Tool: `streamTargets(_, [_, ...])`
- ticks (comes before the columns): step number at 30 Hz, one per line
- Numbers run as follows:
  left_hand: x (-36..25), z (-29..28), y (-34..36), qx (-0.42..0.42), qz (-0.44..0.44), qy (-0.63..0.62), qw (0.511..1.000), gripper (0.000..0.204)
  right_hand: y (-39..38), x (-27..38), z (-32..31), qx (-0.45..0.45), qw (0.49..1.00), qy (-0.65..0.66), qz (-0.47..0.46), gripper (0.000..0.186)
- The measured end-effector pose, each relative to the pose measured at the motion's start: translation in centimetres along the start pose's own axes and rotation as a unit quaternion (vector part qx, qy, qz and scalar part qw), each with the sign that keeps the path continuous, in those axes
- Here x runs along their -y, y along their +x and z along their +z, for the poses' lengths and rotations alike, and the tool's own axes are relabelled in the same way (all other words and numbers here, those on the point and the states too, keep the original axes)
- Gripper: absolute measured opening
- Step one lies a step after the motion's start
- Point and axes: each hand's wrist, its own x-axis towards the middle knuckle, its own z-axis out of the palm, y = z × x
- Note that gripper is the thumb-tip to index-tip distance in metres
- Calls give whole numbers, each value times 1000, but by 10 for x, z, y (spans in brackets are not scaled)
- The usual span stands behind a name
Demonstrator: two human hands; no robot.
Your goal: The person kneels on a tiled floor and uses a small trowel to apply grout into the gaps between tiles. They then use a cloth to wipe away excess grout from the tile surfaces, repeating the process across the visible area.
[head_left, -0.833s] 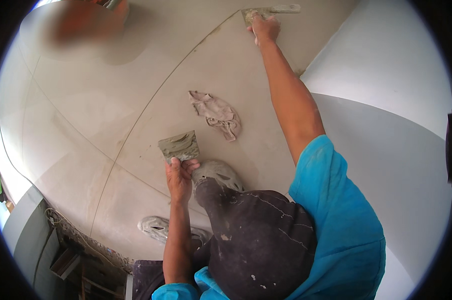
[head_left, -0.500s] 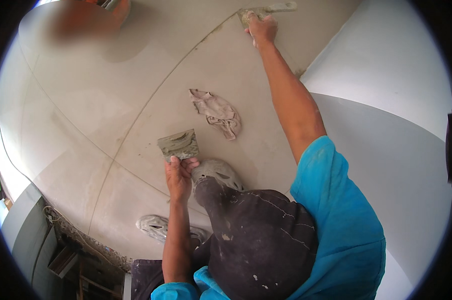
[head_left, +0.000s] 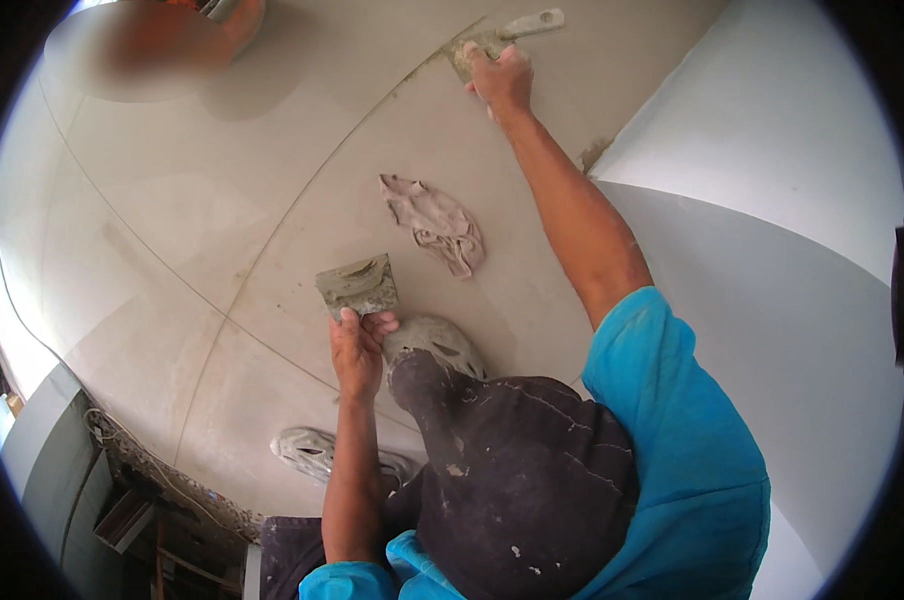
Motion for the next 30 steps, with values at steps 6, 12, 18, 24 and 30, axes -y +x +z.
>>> streamTargets(6, [1, 2, 4, 18, -7, 7, 1000, 39, 5, -11, 0, -41, 998, -46, -18, 37])
streamTargets(12, [-1, 1, 1, -3, -3, 5, 1000, 40, -8, 10, 3, -45, 997, 59, 19, 35])
streamTargets(18, [-2, 0, -1, 0, -2, 13, 1000, 39, -24, -7, 20, 4, 998, 3, -56, 35])
streamTargets(24, [-3, 10, 1, 10, -3, 10, 1000, 38, -20, -16, 17, -45, 996, -63, -35, 36])
streamTargets(30, [0, -2, 0, 2, 0, -1, 1000, 39, -45, 22, 17, -13, 998, 52, 30, 36])
